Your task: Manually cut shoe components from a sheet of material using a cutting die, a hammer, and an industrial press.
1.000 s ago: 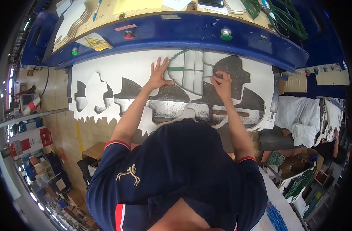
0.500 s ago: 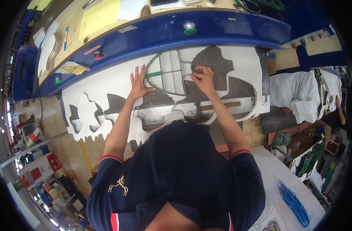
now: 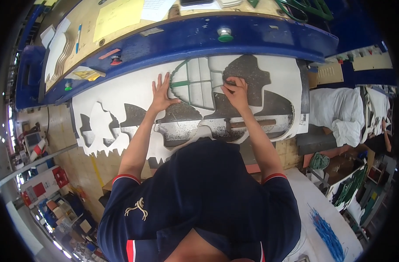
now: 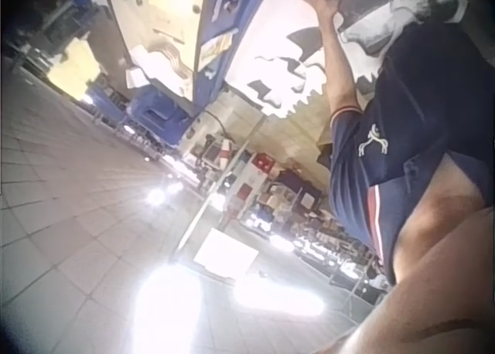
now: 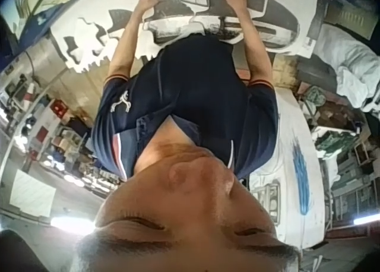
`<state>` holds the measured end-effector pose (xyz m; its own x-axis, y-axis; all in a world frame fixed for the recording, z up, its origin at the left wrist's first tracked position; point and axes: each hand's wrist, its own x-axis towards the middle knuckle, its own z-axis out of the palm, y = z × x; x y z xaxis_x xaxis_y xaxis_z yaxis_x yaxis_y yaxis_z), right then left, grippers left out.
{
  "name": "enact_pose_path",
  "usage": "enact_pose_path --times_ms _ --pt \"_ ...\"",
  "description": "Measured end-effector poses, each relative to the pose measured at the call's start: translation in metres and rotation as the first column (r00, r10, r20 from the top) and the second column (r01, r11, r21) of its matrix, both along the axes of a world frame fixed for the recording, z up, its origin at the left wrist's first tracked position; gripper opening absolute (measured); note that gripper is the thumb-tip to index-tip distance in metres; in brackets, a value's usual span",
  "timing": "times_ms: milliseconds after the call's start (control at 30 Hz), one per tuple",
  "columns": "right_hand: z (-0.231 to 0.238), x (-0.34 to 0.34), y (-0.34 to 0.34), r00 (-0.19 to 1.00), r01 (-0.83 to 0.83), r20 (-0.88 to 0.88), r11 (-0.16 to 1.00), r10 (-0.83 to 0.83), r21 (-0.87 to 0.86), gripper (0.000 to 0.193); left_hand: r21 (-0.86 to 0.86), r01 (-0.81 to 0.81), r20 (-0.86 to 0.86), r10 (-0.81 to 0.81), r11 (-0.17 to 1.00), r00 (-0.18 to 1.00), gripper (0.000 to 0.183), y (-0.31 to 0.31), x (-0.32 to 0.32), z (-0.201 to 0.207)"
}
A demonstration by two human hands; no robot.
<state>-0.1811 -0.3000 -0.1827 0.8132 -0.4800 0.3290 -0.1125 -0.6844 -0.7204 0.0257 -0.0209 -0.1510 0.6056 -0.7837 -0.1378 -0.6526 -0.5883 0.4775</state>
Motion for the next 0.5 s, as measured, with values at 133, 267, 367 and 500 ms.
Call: enact_pose_path --times_ms 133,267,367,500 --pt "0.002 0.001 0.0 1.0 0.004 -0.017 1.0 -0.005 -0.031 0.016 -0.011 -0.016 -0.008 0.016 1.0 1.0 0.124 0.001 0.001 0.0" --pt "0.002 0.0 -0.003 1.0 -0.001 -0.018 1.0 0.001 0.022 0.015 -0.017 -0.022 -0.009 0.022 1.0 1.0 0.125 0.001 -0.001 0.0" --pt "0.006 -0.001 -0.004 0.999 -0.003 -0.045 1.0 0.002 -0.016 0.018 -0.034 0.0 -0.003 0.0 0.999 1.0 0.122 0.002 -0.002 -0.001" --pt "0.017 -0.001 -0.01 0.994 -0.061 -0.084 0.997 0.066 0.056 0.021 -0.142 -0.065 0.021 0.069 0.988 0.997 0.106 0.008 -0.006 0.006"
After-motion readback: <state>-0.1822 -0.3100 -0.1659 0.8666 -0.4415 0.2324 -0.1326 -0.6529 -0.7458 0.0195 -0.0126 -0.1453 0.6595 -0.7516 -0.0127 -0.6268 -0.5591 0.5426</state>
